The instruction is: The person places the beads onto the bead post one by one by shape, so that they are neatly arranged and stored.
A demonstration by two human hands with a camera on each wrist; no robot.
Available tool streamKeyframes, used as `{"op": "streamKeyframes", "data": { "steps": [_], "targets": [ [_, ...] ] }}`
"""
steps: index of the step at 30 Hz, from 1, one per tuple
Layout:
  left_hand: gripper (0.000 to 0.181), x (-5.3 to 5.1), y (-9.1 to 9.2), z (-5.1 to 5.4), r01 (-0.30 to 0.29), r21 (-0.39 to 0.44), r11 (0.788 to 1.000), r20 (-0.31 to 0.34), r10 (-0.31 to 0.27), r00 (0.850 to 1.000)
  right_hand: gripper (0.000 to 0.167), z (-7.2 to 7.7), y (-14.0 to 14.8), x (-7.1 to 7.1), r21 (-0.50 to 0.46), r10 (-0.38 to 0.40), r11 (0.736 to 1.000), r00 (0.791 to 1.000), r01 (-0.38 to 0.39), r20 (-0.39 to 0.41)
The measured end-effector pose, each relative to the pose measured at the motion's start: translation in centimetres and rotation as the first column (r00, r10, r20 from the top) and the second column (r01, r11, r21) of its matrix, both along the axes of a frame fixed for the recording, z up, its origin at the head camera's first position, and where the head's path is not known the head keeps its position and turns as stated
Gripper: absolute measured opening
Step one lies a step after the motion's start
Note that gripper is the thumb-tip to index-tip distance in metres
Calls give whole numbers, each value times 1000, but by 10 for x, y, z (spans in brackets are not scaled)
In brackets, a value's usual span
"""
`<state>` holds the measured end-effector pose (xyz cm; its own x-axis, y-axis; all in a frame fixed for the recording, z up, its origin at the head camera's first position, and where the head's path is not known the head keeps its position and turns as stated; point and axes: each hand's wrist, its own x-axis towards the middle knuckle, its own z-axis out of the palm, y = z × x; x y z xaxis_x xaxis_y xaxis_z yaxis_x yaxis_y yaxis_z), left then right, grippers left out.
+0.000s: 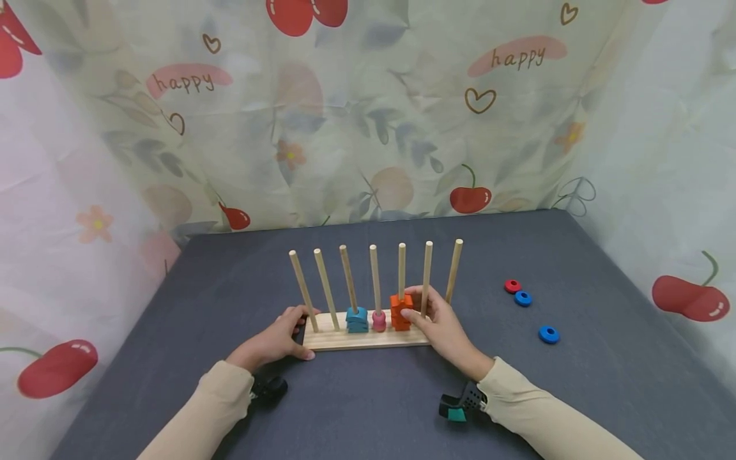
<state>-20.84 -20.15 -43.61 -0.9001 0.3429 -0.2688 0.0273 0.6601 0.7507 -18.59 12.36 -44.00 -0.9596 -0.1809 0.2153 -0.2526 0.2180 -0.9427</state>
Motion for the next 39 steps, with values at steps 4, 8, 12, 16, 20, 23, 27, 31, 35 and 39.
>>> {"op": "streamKeyframes", "data": {
  "steps": [4,8,12,16,20,23,27,31,35,39],
  "targets": [
    [77,0,1,0,-3,1,1000,3,3,1000,46,1,4,3,9,3,1000,1000,-3,-15],
    [77,0,2,-1,-9,-3,1000,7,9,1000,56,4,8,11,36,7,999,999,-6,-53],
    [76,1,3,0,-23,-8,1000,10,23,1000,65,8,13,21,101,22,995,1000,-20,-19],
    [76,1,2,0,-17,-10,1000,11,17,1000,69,14,20,30,202,40,978,996,-55,79],
    [76,1,1,0,-8,-11,1000,9,8,1000,72,20,32,38,279,68,955,988,-104,136],
    [76,1,1,0,-12,-11,1000,11,12,1000,70,24,43,42,312,90,941,985,-134,150],
    [77,2,1,0,-12,-8,1000,11,13,1000,64,30,61,45,369,87,918,983,-143,163],
    [76,1,1,0,-10,-9,1000,5,10,1000,58,37,83,44,427,50,897,986,-113,157],
    [76,1,1,0,-12,-17,1000,5,12,1000,56,45,109,39,462,-7,886,993,-48,116],
    [76,1,1,1,-10,-21,1000,9,11,1000,60,51,140,34,511,-80,860,993,24,88]
  ]
}}
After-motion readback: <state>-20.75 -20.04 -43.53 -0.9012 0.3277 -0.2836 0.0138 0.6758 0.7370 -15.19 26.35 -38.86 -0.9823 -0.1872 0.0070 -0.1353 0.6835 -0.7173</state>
